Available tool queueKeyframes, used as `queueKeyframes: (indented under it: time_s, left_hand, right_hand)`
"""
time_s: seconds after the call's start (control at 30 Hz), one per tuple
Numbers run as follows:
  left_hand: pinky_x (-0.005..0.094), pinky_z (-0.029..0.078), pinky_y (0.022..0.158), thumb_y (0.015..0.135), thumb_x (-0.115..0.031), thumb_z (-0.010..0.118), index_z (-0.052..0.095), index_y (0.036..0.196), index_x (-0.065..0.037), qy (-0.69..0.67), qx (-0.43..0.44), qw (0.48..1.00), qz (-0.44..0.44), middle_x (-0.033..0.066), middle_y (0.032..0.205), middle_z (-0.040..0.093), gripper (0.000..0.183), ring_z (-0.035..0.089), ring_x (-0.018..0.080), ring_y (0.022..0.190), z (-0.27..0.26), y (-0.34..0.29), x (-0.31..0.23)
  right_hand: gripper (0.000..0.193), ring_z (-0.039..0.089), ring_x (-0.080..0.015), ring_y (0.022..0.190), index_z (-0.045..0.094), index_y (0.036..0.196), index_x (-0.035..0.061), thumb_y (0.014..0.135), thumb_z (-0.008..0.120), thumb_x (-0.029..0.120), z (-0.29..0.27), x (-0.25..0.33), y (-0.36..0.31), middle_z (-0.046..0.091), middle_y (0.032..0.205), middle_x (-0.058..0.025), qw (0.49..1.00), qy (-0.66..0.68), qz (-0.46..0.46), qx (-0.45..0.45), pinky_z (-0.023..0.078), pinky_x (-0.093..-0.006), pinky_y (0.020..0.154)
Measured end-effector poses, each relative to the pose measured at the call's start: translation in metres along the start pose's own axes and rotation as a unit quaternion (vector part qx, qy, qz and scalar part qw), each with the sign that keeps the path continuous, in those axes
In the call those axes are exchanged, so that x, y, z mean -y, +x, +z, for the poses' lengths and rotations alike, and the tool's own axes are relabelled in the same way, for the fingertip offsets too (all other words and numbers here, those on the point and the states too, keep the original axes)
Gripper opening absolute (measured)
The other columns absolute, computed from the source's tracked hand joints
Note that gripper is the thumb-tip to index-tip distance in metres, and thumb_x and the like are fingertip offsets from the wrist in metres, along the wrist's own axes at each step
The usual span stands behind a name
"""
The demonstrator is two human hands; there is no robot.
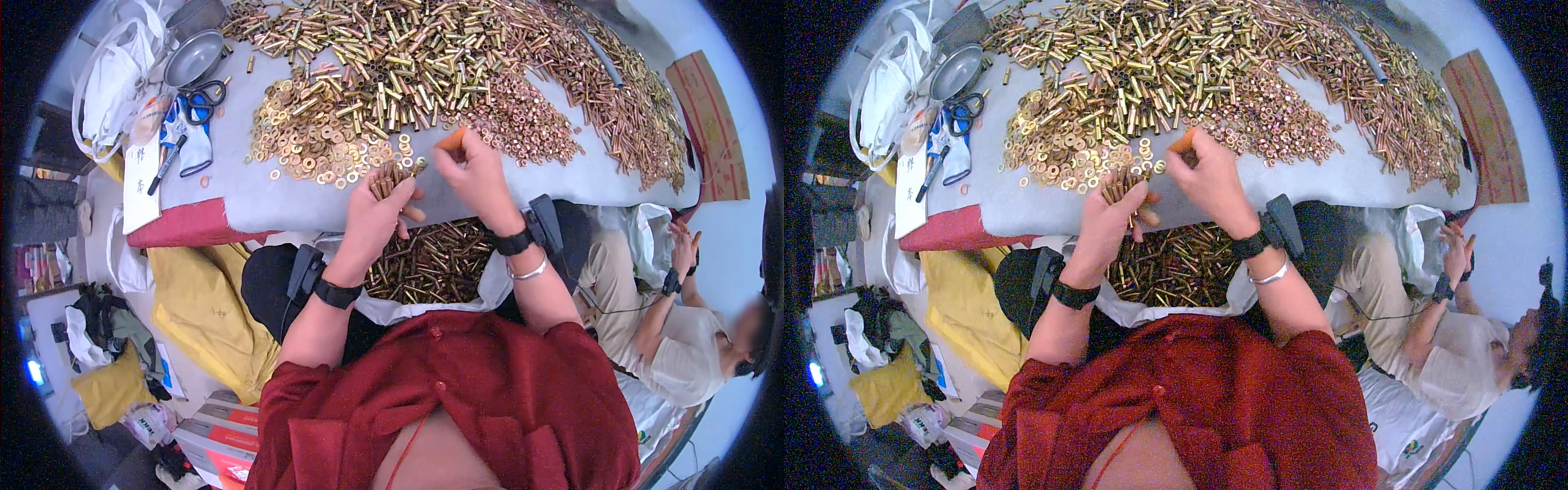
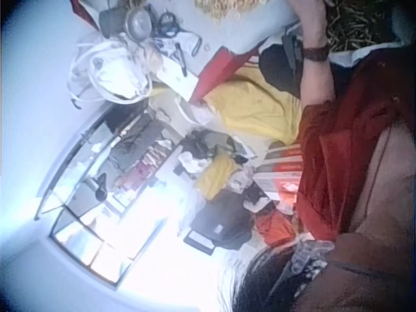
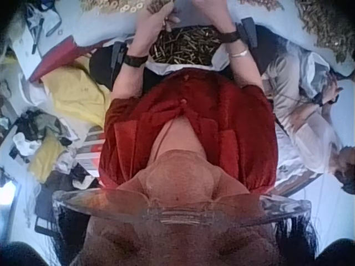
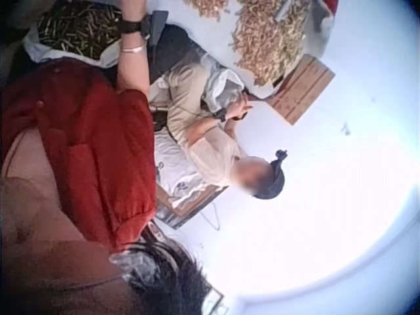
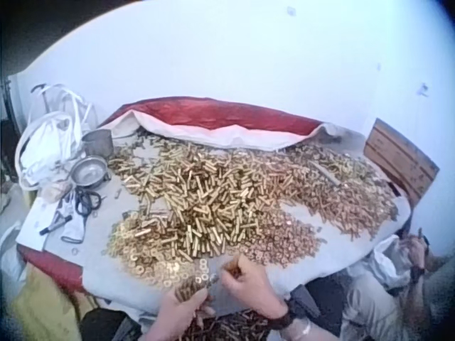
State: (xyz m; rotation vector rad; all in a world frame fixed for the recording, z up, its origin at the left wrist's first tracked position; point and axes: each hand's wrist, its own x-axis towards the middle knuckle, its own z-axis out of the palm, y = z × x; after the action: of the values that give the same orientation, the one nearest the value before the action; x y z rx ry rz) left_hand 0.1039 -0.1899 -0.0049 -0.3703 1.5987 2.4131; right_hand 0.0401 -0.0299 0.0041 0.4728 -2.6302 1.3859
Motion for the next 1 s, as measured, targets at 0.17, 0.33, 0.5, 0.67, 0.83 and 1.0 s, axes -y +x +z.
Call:
queueKeyframes:
  time_s: [0.17,0.33,0.5,0.67,0.83,1.0]
  left_hand:
    - [0.0215,0.044,0.035,0.088,-0.011,0.059,0.050,0.102,0.001,0.042,0.026,0.999,0.012,0.0096,0.083,0.063,0.021,0.062,0.0140,0.054,0.000,0.000,0.001]
    - [0.0225,0.044,0.038,0.086,-0.010,0.060,0.053,0.097,0.001,0.125,0.012,0.992,0.000,0.0073,0.076,0.063,0.017,0.062,0.0136,0.053,0.005,-0.007,-0.002]
    - [0.0255,0.047,0.047,0.085,-0.010,0.061,0.055,0.094,0.001,0.272,-0.043,0.945,0.178,0.0065,0.073,0.063,0.015,0.062,0.0133,0.055,0.006,-0.005,0.009]
    - [0.0243,0.047,0.046,0.085,-0.008,0.061,0.056,0.094,0.000,0.252,-0.025,0.956,0.152,0.0058,0.071,0.063,0.014,0.061,0.0119,0.056,0.011,-0.009,0.000]
    - [0.0205,0.043,0.039,0.088,-0.012,0.060,0.053,0.100,-0.002,-0.028,0.052,0.997,0.043,0.0062,0.078,0.063,0.017,0.061,0.0110,0.057,0.006,-0.005,-0.003]
    - [0.0204,0.042,0.039,0.090,-0.015,0.059,0.051,0.103,-0.003,-0.098,0.057,0.993,0.041,0.0078,0.081,0.062,0.020,0.061,0.0127,0.060,-0.001,-0.001,-0.003]
  right_hand:
    - [0.013,0.059,-0.0105,0.072,0.059,0.088,0.0001,0.082,0.065,0.009,0.004,0.020,-0.026,0.065,0.080,-0.0072,0.982,0.175,0.062,0.033,0.049,-0.0266,0.064]
    - [0.016,0.061,-0.0143,0.072,0.061,0.097,0.0000,0.083,0.062,0.007,0.007,0.014,-0.032,0.065,0.082,-0.0096,0.976,0.213,0.053,0.002,0.049,-0.0281,0.065]
    - [0.014,0.062,-0.0252,0.070,0.065,0.093,0.0018,0.083,0.063,0.011,-0.003,0.019,-0.029,0.062,0.079,-0.0147,0.998,0.055,-0.014,0.029,0.048,-0.0319,0.063]
    - [0.025,0.061,-0.0250,0.068,0.065,0.094,0.0033,0.089,0.055,0.026,-0.016,0.029,-0.015,0.062,0.081,-0.0168,0.984,-0.139,-0.002,0.113,0.047,-0.0365,0.061]
    - [0.052,0.061,-0.0229,0.078,0.063,0.101,0.0018,0.096,0.036,0.046,-0.006,0.020,-0.022,0.063,0.088,-0.0186,0.984,0.165,0.033,0.066,0.047,-0.0377,0.070]
    - [0.077,0.058,-0.0246,0.096,0.056,0.114,-0.0047,0.094,0.018,0.059,-0.005,-0.001,-0.033,0.062,0.108,-0.0138,0.854,0.487,0.163,0.080,0.042,-0.0384,0.089]
